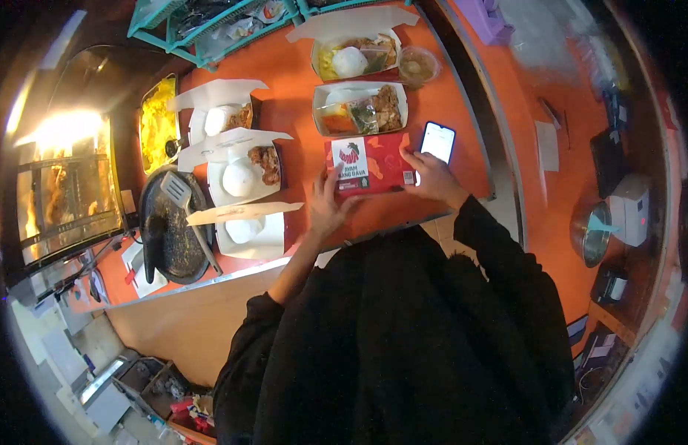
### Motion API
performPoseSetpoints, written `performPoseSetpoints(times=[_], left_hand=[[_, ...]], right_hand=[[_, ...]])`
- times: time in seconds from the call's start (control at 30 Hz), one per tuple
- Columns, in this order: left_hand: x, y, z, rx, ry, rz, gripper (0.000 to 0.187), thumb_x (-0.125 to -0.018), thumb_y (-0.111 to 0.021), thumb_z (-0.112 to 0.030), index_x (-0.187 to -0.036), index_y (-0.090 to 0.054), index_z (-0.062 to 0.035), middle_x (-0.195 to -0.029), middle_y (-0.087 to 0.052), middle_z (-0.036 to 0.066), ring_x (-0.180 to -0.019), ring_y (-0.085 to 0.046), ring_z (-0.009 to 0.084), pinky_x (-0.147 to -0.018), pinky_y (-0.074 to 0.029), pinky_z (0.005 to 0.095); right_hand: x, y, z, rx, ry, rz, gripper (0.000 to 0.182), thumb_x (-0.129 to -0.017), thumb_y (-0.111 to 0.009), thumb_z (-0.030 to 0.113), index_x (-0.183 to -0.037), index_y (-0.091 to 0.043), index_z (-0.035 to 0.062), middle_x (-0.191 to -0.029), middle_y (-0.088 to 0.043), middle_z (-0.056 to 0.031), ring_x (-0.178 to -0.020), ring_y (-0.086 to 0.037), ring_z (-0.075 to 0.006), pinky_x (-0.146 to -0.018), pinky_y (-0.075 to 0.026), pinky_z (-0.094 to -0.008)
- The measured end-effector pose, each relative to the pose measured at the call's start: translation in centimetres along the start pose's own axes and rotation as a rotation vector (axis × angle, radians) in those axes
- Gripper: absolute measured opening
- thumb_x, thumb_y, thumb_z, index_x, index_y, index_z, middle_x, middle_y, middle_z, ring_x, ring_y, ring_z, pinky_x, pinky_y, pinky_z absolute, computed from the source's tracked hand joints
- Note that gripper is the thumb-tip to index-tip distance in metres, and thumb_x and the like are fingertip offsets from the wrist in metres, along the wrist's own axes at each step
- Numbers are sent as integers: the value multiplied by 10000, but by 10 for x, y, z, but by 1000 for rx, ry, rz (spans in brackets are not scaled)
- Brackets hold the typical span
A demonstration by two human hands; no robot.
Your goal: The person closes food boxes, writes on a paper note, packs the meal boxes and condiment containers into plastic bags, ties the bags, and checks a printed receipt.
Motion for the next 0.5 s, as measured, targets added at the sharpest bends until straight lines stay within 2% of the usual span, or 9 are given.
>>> performPoseSetpoints(times=[0.07,0.1,0.23,0.3,0.33,0.4,0.43,0.5], left_hand=[[-4,5,-2,71,31,-166,738,-595,-714,-363,-1200,-372,-114,-1172,-372,222,-1065,-400,367,-849,-378,393],[-5,5,-3,136,48,-228,733,-573,-727,-352,-1176,-391,-103,-1072,-438,192,-985,-442,345,-811,-394,386],[-10,3,-6,195,112,-271,699,-551,-732,-252,-1151,-410,-94,-1002,-457,160,-917,-459,331,-777,-401,382],[-12,7,-12,87,83,-371,642,-538,-694,-148,-1121,-431,-90,-957,-463,137,-879,-465,323,-754,-405,376],[-13,6,-15,83,89,-375,642,-538,-694,-148,-1121,-431,-90,-957,-463,137,-879,-465,323,-754,-405,376],[-13,8,-14,106,173,-429,587,-549,-647,-75,-1099,-444,-101,-955,-465,133,-882,-466,321,-741,-411,365],[-12,7,-10,102,173,-432,587,-549,-647,-75,-1099,-444,-101,-955,-465,133,-882,-466,321,-741,-411,365],[-11,1,-4,-128,159,-358,586,-556,-638,-64,-1111,-456,-113,-973,-465,135,-891,-473,306,-735,-419,359]], right_hand=[[-6,20,7,-26,29,-51,686,-585,-663,318,-1158,-437,17,-951,-547,-171,-839,-539,-312,-762,-435,-353],[-8,30,11,-50,24,-51,605,-597,-650,306,-1103,-493,13,-922,-567,-185,-836,-553,-302,-763,-434,-348],[-17,42,13,-93,59,-22,617,-591,-666,325,-1093,-499,8,-939,-573,-191,-848,-564,-297,-763,-437,-347],[-22,48,13,-230,-16,105,618,-575,-695,284,-1085,-508,-12,-946,-575,-201,-856,-576,-278,-794,-415,-325],[-22,49,13,-232,-10,109,618,-575,-695,284,-1085,-508,-12,-946,-575,-201,-856,-576,-278,-794,-415,-325],[-22,47,11,-216,-54,165,648,-567,-714,287,-1102,-495,-5,-952,-570,-205,-868,-567,-288,-793,-412,-329],[-21,44,11,-217,-49,164,648,-567,-714,287,-1102,-495,-5,-952,-570,-205,-868,-567,-288,-793,-412,-329],[-14,37,12,-202,-44,62,642,-559,-710,309,-1092,-502,20,-954,-570,-184,-865,-560,-302,-768,-434,-343]])
Point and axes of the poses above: each hand's wrist, its own x-axis away from the middle knuckle, its own y-axis out of the back of the hand, z = x × y, the point moved 6 cm from there along -x, towards the middle knuckle
